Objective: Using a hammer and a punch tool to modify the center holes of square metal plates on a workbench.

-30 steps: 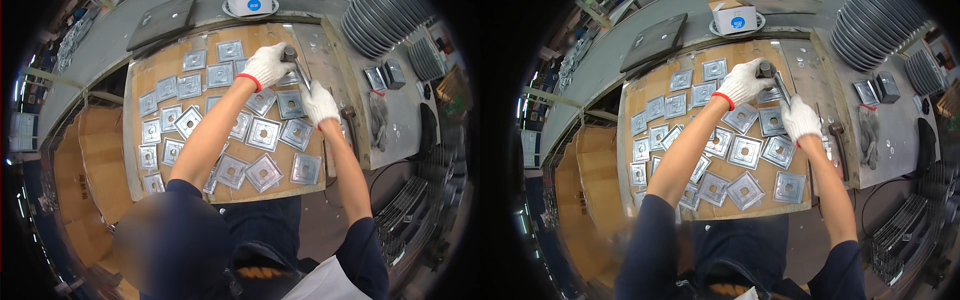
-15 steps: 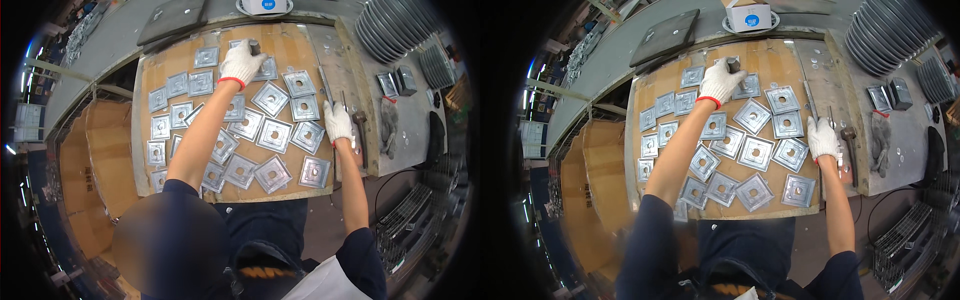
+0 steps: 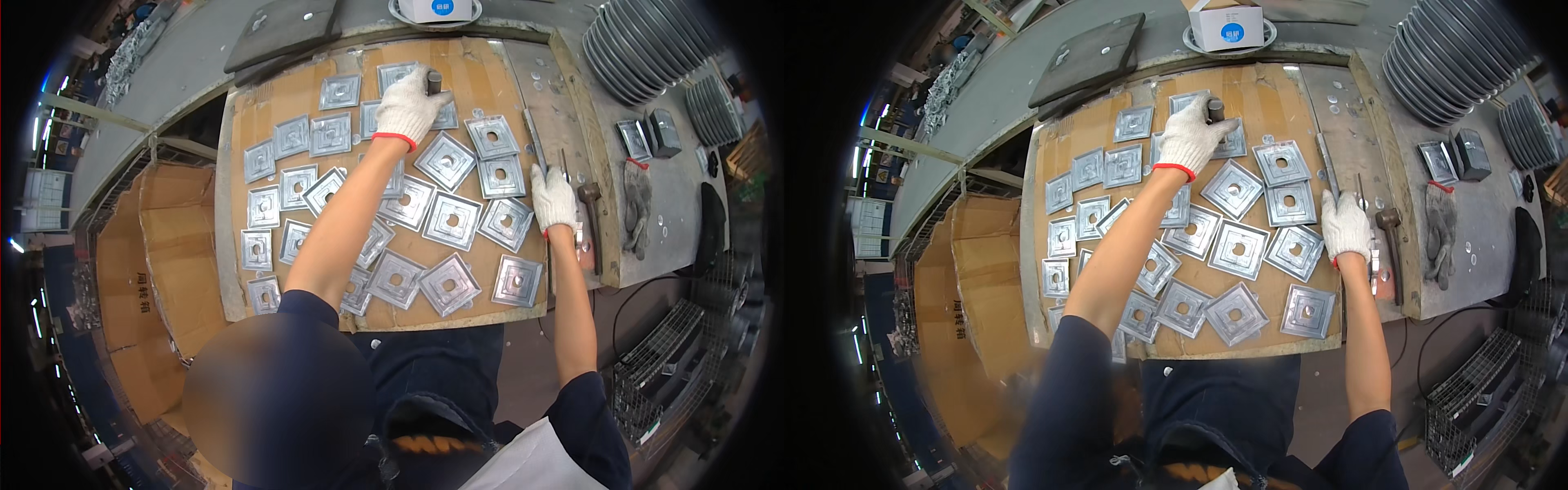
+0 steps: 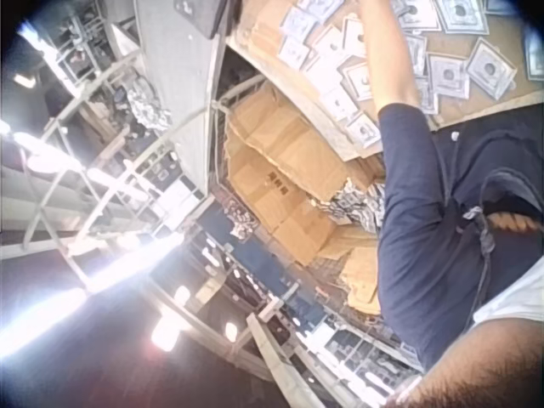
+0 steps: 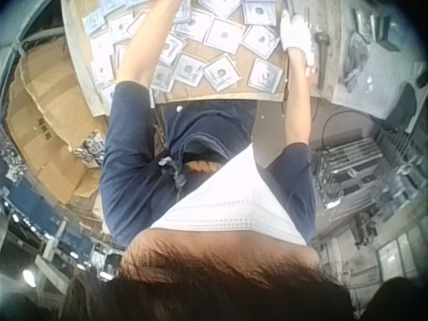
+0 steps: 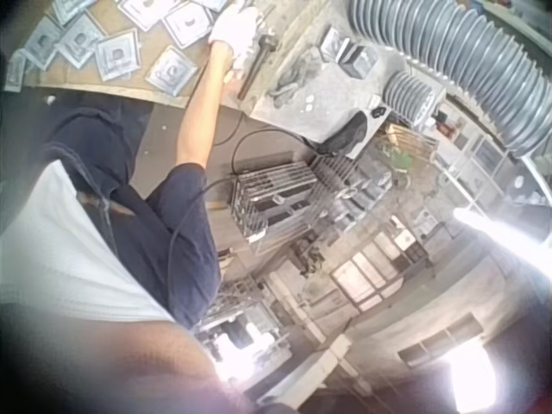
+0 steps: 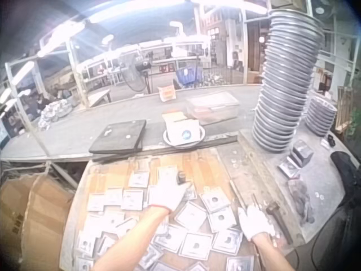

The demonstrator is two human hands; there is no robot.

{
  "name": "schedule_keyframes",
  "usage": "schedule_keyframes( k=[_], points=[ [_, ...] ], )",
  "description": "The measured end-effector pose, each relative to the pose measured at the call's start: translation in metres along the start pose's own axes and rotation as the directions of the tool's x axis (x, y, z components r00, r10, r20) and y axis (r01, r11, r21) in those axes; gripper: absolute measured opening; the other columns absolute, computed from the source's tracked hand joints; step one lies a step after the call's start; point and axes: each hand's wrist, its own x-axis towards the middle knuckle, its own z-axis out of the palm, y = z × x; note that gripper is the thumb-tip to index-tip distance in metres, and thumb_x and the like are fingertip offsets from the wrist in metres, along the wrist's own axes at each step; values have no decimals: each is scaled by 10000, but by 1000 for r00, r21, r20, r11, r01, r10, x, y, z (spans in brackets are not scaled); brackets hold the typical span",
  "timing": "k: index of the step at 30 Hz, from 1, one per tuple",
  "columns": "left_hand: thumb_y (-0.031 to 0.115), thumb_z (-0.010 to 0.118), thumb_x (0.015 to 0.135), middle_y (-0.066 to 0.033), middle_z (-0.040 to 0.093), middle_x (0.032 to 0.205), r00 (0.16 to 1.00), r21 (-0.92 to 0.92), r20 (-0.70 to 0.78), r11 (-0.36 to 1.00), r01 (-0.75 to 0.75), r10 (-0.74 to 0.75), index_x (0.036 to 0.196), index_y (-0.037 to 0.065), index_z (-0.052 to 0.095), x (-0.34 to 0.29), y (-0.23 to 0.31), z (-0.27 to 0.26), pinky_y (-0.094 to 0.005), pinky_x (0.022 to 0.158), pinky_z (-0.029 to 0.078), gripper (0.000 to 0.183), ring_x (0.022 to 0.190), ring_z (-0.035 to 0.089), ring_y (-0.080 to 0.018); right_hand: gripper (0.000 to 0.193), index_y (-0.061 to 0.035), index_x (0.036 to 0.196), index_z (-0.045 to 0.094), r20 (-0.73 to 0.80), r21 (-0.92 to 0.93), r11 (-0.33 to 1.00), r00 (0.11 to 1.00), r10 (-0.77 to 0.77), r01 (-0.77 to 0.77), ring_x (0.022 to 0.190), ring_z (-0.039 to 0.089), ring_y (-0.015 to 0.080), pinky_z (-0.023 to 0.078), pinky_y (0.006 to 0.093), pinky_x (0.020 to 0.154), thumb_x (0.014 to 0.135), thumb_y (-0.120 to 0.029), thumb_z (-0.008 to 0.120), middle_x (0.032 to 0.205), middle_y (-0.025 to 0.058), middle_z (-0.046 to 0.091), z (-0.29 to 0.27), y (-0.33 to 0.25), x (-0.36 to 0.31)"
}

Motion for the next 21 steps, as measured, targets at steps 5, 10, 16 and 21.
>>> schedule_keyframes(
  k=[5, 10, 16, 21],
  points=[
    [485, 837, 865, -157, 800, 1112, 996, 96, -82, 995, -28, 36, 1336, 74, 679, 2, 1, 4, -420, 878, 608, 645, 995, 785, -321, 638, 3, 1258, 635, -3, -9, 1000, 1000, -6, 6, 1125, 648, 579, 512, 624, 967, 1068, -588, 490, 1164, 390, 688, 3, 4, 3],
    [502, 833, 850, -169, 795, 1110, 995, 100, -10, 990, -101, 103, 1259, 77, 718, 6, -5, -1, -432, 882, 606, 601, 1016, 774, -331, 637, 1, 1258, 638, 1, -9, 1000, 1000, -27, 27, 1123, 649, 578, 511, 618, 972, 1068, -588, 488, 1163, 388, 689, 2, 3, 3],
    [481, 798, 858, -173, 788, 1123, 986, 80, 159, 995, -53, 40, 1230, 85, 740, 8, 3, -20, -439, 905, 600, 546, 1023, 761, -325, 624, 0, 1233, 647, 6, -22, 1000, 1000, -5, 5, 1122, 650, 576, 510, 617, 970, 1069, -581, 489, 1159, 387, 693, 2, 4, 4],
    [496, 784, 874, -169, 788, 1136, 992, 115, 125, 993, 0, -15, 1253, 93, 740, 9, 3, -14, -423, 941, 591, 555, 1039, 758, -323, 608, 2, 1222, 650, -5, -17, 1000, 1000, -5, 4, 1112, 656, 571, 512, 617, 960, 1067, -568, 506, 1139, 387, 697, 2, 1, 4]
  ],
)
